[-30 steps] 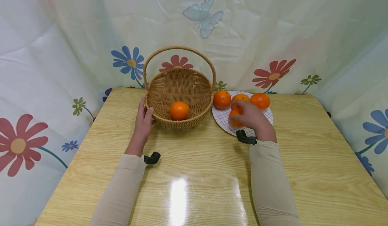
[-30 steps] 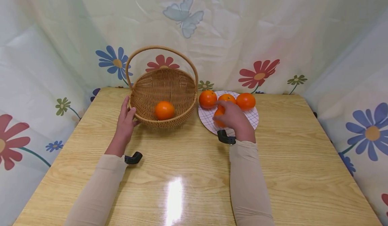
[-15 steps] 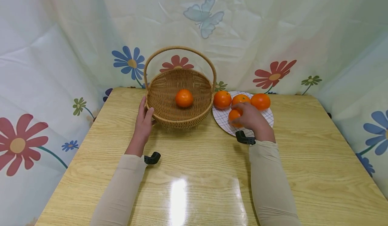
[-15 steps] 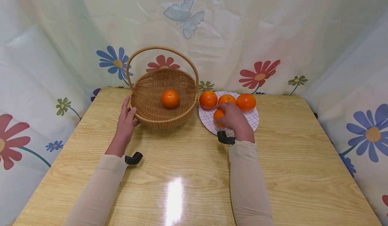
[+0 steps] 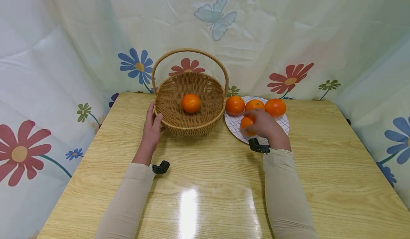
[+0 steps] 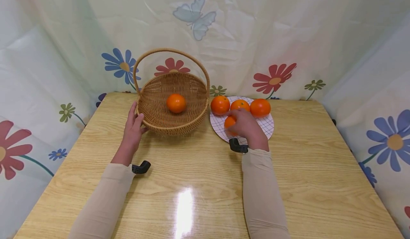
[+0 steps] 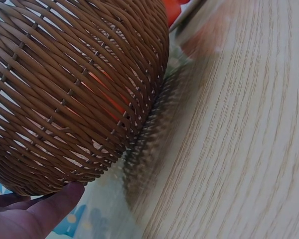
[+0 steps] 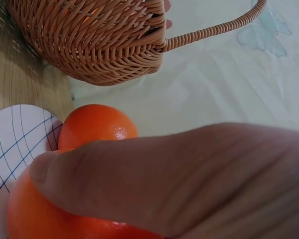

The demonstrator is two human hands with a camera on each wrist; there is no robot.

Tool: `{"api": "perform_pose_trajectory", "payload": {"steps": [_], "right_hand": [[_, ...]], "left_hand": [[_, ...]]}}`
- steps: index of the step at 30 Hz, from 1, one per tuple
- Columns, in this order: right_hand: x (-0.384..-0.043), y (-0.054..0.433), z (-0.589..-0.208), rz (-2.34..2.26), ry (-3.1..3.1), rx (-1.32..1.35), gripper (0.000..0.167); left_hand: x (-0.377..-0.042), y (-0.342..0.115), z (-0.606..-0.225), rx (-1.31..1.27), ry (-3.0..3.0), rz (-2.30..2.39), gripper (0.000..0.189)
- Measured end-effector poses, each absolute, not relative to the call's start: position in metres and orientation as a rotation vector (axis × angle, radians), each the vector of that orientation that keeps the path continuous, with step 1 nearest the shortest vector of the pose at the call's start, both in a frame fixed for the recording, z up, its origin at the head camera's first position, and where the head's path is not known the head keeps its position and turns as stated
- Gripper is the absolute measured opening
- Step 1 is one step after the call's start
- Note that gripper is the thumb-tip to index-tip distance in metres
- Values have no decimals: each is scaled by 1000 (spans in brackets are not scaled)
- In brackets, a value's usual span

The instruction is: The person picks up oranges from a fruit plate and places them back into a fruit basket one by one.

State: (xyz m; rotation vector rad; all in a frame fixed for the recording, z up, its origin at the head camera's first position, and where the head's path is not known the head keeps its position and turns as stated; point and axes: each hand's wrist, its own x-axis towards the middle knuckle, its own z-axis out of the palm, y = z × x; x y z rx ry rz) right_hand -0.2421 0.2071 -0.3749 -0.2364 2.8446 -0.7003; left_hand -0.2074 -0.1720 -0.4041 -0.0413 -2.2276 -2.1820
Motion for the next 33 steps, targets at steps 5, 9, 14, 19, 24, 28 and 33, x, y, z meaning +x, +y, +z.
{"api": "perform_pose_trajectory", "payload": {"steps": [5, 9, 14, 19, 24, 28, 33], "right_hand": [[-241, 206, -373, -693, 2831, -252, 56], [-239, 205, -371, -693, 2824, -271, 56], [-235, 204, -365, -695, 2834, -293, 54], [-231, 201, -356, -692, 2854, -303, 54], [-228, 198, -349, -698, 2876, -326, 53], [-226, 197, -345, -709, 2875, -341, 53], [-223, 196, -341, -711, 2891, -361, 55]], "left_hand": [[-207, -172, -404, -41, -2225, -2188, 61], [-207, -172, -404, -57, -2216, -2196, 62], [-207, -172, -404, -69, -2209, -2200, 63], [-207, -172, -404, -79, -2209, -2194, 63], [-208, -172, -404, -75, -2216, -2183, 62], [-215, -175, -413, -55, -2208, -2189, 62], [-225, -178, -429, -27, -2186, -2204, 62]]}}
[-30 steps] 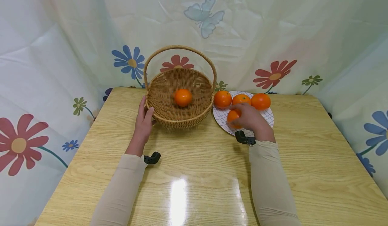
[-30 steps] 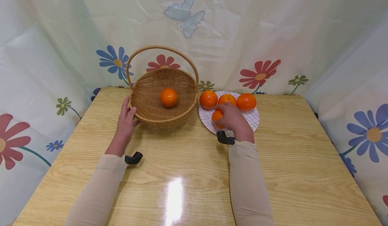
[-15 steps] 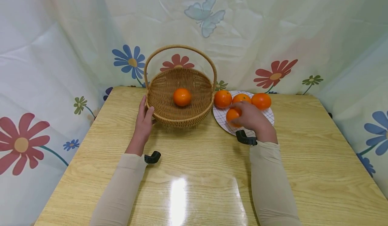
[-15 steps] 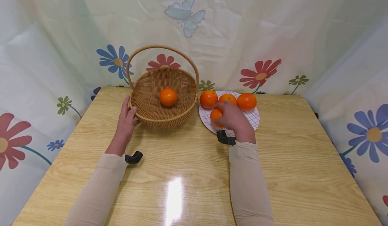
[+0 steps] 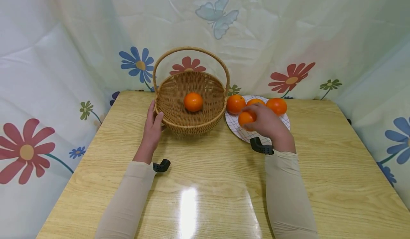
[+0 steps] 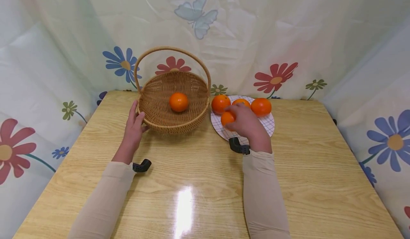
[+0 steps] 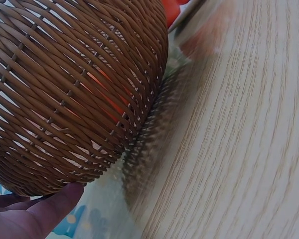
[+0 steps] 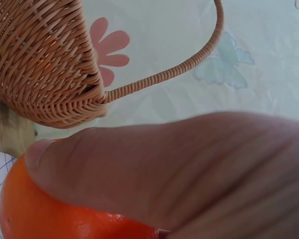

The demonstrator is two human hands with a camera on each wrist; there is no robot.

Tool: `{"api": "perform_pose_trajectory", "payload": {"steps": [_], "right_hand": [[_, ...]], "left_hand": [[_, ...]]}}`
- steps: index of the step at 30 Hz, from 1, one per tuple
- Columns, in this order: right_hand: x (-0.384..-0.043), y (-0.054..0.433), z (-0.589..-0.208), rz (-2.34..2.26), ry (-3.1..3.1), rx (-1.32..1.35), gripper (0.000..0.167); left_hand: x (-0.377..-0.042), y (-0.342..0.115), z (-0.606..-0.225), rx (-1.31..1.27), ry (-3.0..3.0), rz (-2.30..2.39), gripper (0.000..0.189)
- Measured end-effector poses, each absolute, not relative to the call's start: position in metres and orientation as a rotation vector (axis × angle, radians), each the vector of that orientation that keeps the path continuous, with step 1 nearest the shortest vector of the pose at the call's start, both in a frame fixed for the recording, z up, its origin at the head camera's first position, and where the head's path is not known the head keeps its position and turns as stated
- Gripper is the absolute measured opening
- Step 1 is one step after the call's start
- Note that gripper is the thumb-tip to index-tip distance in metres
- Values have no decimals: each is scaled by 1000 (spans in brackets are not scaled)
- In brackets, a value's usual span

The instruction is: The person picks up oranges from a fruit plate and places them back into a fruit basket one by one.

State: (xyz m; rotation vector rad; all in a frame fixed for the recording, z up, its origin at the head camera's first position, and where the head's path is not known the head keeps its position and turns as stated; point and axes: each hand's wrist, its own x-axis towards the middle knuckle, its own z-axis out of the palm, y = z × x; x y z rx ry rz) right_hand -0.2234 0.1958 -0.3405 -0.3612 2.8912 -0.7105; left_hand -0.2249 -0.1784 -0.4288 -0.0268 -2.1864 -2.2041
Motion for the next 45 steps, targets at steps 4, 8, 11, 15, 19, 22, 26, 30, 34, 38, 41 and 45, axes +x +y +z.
{"api": "perform_pose_trajectory", "payload": {"steps": [4, 8, 11, 15, 19, 22, 26, 30, 34, 38, 41, 45], "right_hand": [[-222, 195, -337, -726, 2909, -375, 56], [-220, 194, -334, -730, 2933, -395, 55], [-218, 193, -332, -737, 2962, -410, 54], [-216, 192, -331, -754, 2992, -419, 54], [-215, 190, -329, -770, 3004, -434, 55], [-214, 189, -328, -781, 3016, -452, 55], [-212, 188, -327, -793, 3034, -470, 55], [-211, 186, -326, -808, 3045, -466, 55], [-209, 184, -325, -818, 3073, -462, 54], [-208, 180, -324, -835, 3097, -458, 54], [-207, 176, -323, -859, 3109, -463, 54], [-207, 173, -323, -900, 3125, -485, 54]], "left_hand": [[-221, -177, -422, -21, -2184, -2212, 62], [-212, -173, -408, -24, -2197, -2206, 62], [-208, -171, -403, -28, -2210, -2196, 63], [-213, -174, -411, -41, -2195, -2202, 63], [-222, -177, -425, -45, -2185, -2196, 62], [-225, -177, -430, -51, -2182, -2181, 61], [-225, -177, -432, -60, -2178, -2167, 62], [-224, -177, -432, -63, -2180, -2164, 62], [-225, -178, -432, -65, -2182, -2176, 60], [-224, -179, -429, -54, -2194, -2188, 62], [-219, -177, -421, -54, -2203, -2186, 63], [-211, -173, -409, -70, -2204, -2177, 63]]}}
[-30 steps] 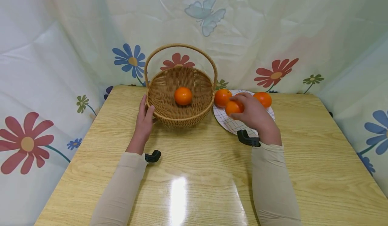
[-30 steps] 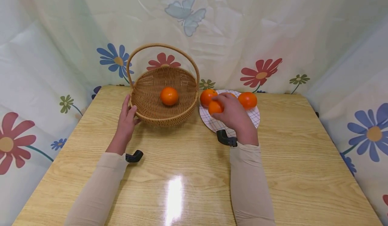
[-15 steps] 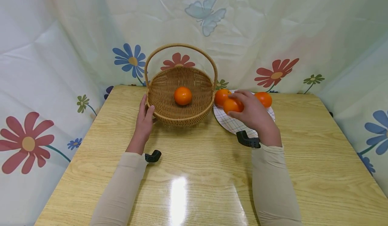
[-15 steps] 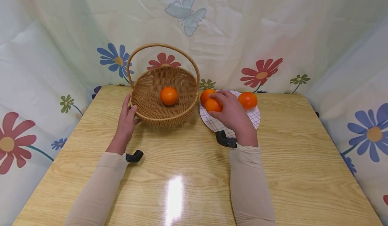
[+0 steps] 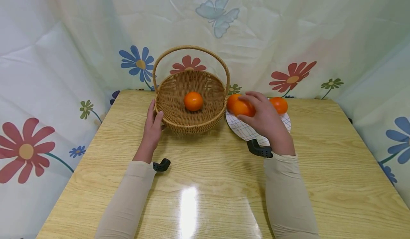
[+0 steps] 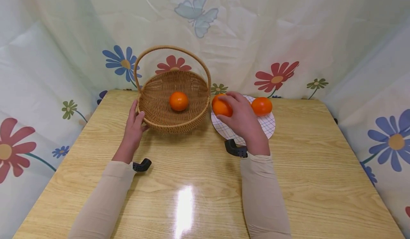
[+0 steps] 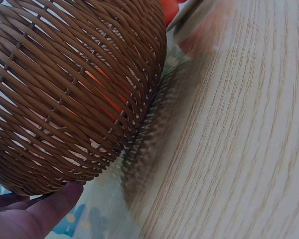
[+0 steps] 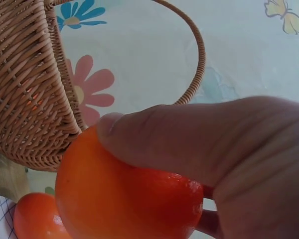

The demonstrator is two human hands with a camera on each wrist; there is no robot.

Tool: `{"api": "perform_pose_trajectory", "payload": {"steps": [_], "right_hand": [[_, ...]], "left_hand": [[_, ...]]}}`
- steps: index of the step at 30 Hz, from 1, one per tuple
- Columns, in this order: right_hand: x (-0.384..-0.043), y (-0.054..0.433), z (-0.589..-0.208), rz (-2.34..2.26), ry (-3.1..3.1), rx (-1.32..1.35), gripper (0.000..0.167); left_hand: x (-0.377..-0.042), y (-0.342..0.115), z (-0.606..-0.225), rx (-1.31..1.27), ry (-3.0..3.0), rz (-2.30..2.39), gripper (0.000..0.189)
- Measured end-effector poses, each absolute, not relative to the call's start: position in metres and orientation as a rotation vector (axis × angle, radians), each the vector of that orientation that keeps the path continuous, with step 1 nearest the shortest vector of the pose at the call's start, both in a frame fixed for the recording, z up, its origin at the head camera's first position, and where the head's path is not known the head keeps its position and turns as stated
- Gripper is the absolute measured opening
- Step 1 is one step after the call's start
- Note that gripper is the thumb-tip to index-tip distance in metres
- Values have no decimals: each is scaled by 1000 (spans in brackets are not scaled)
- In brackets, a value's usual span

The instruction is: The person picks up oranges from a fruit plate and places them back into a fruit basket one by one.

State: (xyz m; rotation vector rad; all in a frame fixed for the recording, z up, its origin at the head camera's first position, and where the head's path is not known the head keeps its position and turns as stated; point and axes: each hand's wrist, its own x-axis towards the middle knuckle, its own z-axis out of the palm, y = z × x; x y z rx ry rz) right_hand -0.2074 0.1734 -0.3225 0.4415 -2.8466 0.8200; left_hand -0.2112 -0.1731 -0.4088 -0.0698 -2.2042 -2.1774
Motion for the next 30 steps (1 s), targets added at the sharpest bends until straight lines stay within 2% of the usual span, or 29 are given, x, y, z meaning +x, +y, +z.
{"api": "perform_pose_trajectory", "payload": {"steps": [30], "right_hand": [[-211, 149, -336, 812, -2435, 660, 55]], "left_hand": [[-209, -173, -406, -72, -2222, -2151, 63]]}}
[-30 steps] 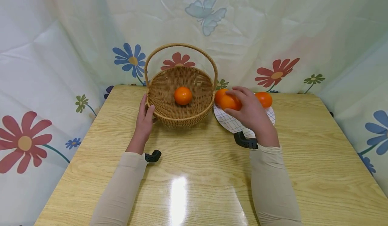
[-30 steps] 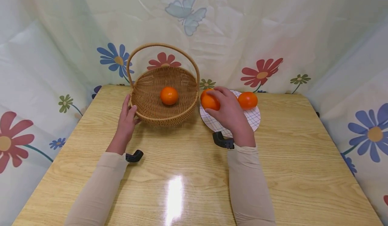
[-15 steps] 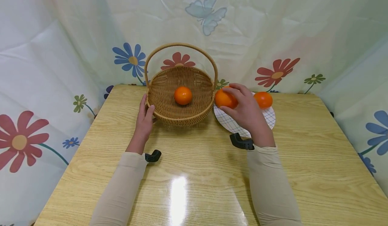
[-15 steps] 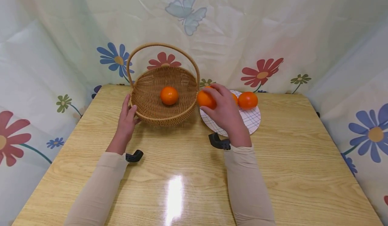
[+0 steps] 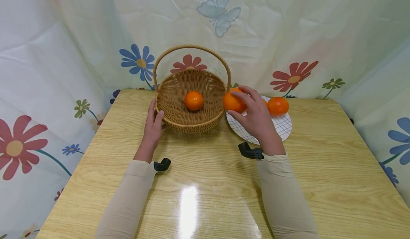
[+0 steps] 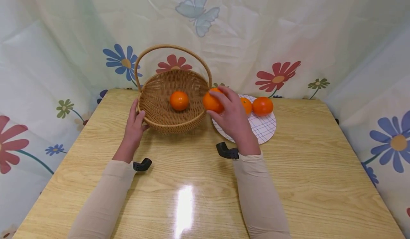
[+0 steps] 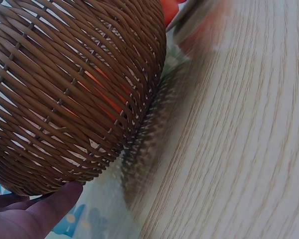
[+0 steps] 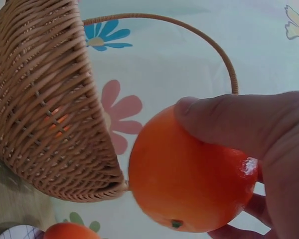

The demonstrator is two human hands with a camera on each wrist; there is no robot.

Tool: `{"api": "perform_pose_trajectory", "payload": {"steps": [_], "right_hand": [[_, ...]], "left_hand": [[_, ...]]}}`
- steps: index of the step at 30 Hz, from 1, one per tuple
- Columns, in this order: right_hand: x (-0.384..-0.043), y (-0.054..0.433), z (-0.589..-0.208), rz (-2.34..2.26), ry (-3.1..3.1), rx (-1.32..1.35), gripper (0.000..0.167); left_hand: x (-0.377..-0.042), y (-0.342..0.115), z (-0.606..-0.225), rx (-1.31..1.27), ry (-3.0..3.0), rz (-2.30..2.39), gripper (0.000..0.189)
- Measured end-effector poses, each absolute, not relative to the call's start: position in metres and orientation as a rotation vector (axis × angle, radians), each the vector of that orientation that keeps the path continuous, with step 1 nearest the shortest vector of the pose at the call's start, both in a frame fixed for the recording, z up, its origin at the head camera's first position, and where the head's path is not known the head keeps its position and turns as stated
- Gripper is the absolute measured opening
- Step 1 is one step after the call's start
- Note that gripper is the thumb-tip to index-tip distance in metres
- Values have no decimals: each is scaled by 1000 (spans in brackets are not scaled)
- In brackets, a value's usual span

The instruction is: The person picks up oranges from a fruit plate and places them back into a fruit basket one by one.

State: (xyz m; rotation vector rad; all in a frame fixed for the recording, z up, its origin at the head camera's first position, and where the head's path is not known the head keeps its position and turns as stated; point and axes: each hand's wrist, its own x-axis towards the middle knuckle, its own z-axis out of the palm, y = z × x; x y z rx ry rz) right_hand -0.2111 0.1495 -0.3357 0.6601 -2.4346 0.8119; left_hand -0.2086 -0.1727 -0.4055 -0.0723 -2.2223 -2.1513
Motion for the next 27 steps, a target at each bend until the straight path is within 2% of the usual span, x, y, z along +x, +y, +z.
{"api": "perform_pose_trajectory", "payload": {"steps": [27], "right_hand": [[-223, 127, -362, 931, -2169, 624, 56]], "left_hand": [[-209, -172, -407, -71, -2223, -2141, 62]]}}
